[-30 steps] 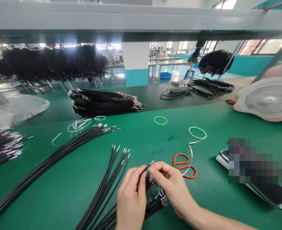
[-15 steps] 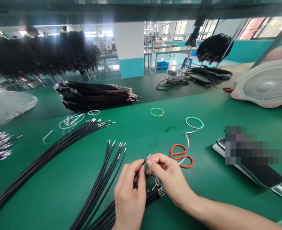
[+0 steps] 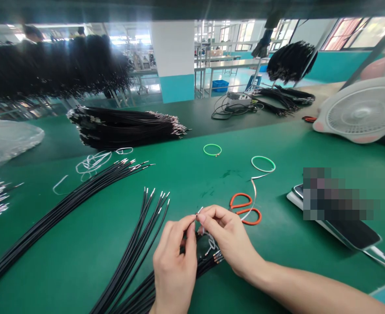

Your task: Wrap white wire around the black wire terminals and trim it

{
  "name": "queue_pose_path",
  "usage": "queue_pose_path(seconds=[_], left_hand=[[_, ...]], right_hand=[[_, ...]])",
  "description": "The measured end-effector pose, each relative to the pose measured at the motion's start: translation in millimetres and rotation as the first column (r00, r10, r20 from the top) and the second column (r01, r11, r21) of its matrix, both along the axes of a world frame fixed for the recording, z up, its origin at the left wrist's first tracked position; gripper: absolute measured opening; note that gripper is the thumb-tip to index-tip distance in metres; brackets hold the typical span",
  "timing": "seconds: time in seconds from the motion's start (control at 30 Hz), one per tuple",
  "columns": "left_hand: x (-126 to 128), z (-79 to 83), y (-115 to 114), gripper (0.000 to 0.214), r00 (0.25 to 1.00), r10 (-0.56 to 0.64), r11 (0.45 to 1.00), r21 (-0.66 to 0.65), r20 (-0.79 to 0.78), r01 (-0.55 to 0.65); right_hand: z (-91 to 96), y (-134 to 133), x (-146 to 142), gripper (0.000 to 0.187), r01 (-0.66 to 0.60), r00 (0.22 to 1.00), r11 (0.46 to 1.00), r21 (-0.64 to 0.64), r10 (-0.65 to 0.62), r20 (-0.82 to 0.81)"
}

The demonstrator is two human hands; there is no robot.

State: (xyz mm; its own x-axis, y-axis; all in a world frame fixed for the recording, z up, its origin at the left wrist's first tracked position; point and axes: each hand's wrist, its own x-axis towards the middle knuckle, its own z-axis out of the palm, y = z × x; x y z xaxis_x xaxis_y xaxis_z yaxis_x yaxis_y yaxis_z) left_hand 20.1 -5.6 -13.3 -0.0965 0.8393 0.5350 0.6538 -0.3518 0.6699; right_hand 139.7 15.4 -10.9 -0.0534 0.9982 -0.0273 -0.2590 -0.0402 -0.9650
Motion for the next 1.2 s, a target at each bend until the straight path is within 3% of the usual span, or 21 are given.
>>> queue_pose_path(seconds=[0.23, 0.97, 1.1, 1.2], left_hand=[[-4.3, -1.8, -3.7, 0.031, 0.989, -0.149, 0.988, 0.048, 0.008, 0.148], [-2.9, -5.5, -5.5, 0.033, 0.989, -0.142, 0.989, -0.03, 0.047, 0.144], [-4.5, -3.4, -6.5, 0.028, 0.984, -0.113, 0.978, -0.162, 0.137, 0.134], [-6.6, -1.6, -5.5, 0.026, 0.949, -0.056, 0.926, -0.34, 0.309, 0.165]], right_hand=[[-0.4, -0.9, -1.2, 0.024, -0.002, 1.0, 1.0, -0.002, 0.002, -0.003], [-5.0, 2.2, 3.1, 0.024, -0.013, 0.995, 0.999, 0.041, 0.009, 0.095], [-4.2, 2.0, 4.6, 0.024, -0.021, 0.993, 0.998, 0.055, 0.014, 0.12], [-4.1, 2.3, 5.4, 0.023, -0.035, 0.987, 0.996, 0.081, 0.022, 0.158]])
